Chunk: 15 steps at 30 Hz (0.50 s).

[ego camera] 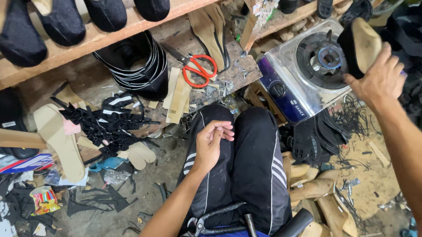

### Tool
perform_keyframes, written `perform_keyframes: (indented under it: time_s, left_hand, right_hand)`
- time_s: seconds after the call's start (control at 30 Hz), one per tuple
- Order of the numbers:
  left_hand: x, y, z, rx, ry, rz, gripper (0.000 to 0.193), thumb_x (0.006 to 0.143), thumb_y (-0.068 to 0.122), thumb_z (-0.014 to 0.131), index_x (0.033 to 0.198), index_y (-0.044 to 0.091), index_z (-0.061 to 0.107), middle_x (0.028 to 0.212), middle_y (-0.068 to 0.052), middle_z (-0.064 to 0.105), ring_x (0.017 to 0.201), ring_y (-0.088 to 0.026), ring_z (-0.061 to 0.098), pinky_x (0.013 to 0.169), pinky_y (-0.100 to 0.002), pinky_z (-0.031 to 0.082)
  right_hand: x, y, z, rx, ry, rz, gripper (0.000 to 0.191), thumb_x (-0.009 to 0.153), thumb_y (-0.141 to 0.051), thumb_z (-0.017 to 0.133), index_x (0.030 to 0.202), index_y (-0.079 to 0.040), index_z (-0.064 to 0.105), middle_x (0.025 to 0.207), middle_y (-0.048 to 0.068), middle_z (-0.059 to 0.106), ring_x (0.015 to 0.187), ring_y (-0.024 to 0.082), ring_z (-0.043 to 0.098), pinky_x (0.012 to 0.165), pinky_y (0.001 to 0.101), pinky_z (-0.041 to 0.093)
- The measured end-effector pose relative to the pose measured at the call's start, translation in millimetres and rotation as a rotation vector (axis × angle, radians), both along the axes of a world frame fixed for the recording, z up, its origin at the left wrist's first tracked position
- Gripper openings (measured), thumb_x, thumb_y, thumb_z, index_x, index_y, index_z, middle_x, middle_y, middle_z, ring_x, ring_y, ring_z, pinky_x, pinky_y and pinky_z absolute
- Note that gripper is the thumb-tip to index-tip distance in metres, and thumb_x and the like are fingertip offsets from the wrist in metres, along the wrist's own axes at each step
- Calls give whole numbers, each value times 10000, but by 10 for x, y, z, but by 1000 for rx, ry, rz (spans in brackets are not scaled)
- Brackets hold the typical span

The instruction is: The person holds a black fabric flat shoe fitted on a wooden last on their lap and repeatedly hammers the sole edge to set it, turning the shoe to work around the toe and sides. They press and smooth the insole by hand and reposition the shoe between hammering passes.

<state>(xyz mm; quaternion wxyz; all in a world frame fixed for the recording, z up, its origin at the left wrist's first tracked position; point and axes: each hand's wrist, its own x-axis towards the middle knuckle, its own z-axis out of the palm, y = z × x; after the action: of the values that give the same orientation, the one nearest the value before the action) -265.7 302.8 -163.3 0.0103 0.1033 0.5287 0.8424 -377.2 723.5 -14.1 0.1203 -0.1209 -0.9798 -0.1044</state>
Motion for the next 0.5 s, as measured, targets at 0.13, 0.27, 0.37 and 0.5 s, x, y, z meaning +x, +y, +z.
perform_keyframes:
  time_s: [0.13,0.27,0.37,0.5]
  left_hand:
    - [18,94,63,-3,-55,23,258,1092,64,449,1197,-64,648,1071,-152,693,906,-200,712,807,-337,617]
    - [2,296,170,137,-246,38,304,1079,172,480,1250,-17,646,1123,-152,707,950,-203,705,843,-351,606]
    - [-40,454,244,415,-585,-72,402,1027,396,468,1248,121,661,1172,-49,732,981,-162,719,792,-343,560]
    - [34,436,270,758,-658,-92,463,880,494,596,990,62,720,879,-132,741,763,-272,726,715,-404,618]
  right_hand:
    - [599,-464,174,-1786,-141,-158,888,917,-586,622,1478,85,465,1209,272,581,1058,404,609,886,523,527]
    - [1717,-1310,151,-2542,-257,102,857,916,-580,564,1488,42,424,1201,303,633,1004,395,671,836,490,556]
    - [2266,-1917,15,-2953,-583,242,898,974,-533,584,1475,186,389,1225,404,604,1016,471,659,870,538,548]
    - [2708,-2322,-179,-2898,-734,-134,805,892,-581,481,1410,34,467,1250,370,647,1013,482,696,910,541,555]
